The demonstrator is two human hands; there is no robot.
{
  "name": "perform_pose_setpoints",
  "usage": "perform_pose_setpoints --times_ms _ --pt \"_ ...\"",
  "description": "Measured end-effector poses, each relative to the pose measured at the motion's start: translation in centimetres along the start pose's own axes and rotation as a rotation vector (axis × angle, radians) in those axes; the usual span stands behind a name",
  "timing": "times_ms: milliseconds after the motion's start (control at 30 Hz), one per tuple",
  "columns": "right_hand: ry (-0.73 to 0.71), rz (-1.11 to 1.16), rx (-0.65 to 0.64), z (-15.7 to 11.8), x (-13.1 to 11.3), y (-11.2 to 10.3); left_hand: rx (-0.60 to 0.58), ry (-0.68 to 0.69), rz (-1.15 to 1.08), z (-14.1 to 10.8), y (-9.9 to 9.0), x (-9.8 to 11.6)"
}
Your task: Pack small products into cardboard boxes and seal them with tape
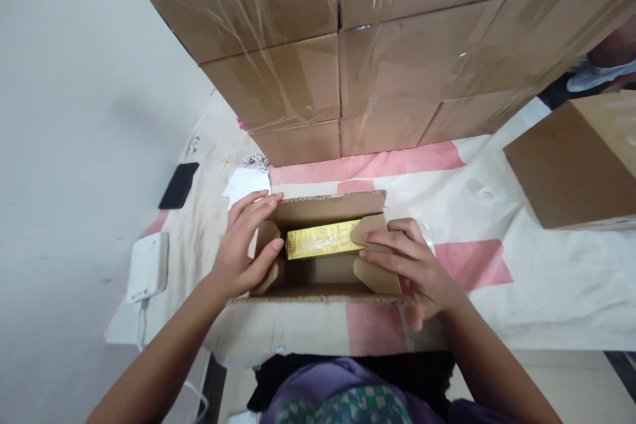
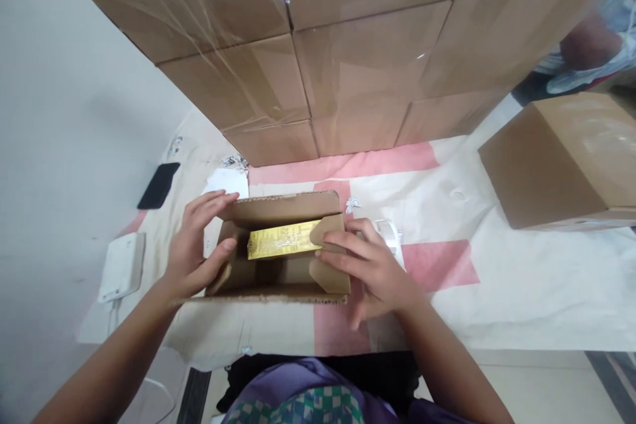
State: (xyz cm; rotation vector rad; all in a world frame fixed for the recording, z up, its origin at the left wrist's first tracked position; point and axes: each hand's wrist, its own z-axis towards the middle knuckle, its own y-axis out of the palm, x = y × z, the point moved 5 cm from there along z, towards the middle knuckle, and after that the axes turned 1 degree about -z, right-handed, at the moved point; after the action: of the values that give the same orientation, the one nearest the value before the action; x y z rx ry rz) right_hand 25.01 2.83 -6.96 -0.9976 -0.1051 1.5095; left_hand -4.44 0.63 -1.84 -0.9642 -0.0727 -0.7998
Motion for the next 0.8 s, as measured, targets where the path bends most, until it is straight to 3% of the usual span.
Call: perform_pose_setpoints --times_ms 67,167,200,267,400,500,600,700,800 --pt "0.041 0.024 0.039 -0.1 0.1 0.3 -0.102 0.009 -0.137 0.3 -1.0 -0.2" --pt "0.287 0.104 0.306 -0.8 1.0 0.6 -0.440 0.035 -0.316 0.1 -1.4 0.6" --pt "0.377 0.156 0.382 -1.1 1.3 0.8 -0.537 0.047 -0.309 -0.2 -1.2 1.3" --pt "0.484 0.272 0.430 -1.1 1.3 1.7 -0.606 0.076 -0.150 -0.5 -0.6 2.9" --pt "0.520 0.304 0.400 -0.2 -0.4 2.2 -0.499 0.124 0.217 -0.5 1.3 6.1" --pt "0.604 0.083 0.440 -1.2 -1.8 0.4 -0.439 0.078 0.325 0.0 2.1 6.7" --pt "0.745 -0.178 0.477 -4.3 -1.9 -2.2 -0.383 0.039 0.396 0.4 1.8 7.2" --pt "0.951 -0.167 0.436 -8.4 -0.2 -3.7 -0.264 0.167 0.302 0.2 3.0 10.0" --pt "1.122 -0.007 0.369 -11.4 1.6 -4.0 -0.112 0.401 -0.038 -0.7 7.2 14.3"
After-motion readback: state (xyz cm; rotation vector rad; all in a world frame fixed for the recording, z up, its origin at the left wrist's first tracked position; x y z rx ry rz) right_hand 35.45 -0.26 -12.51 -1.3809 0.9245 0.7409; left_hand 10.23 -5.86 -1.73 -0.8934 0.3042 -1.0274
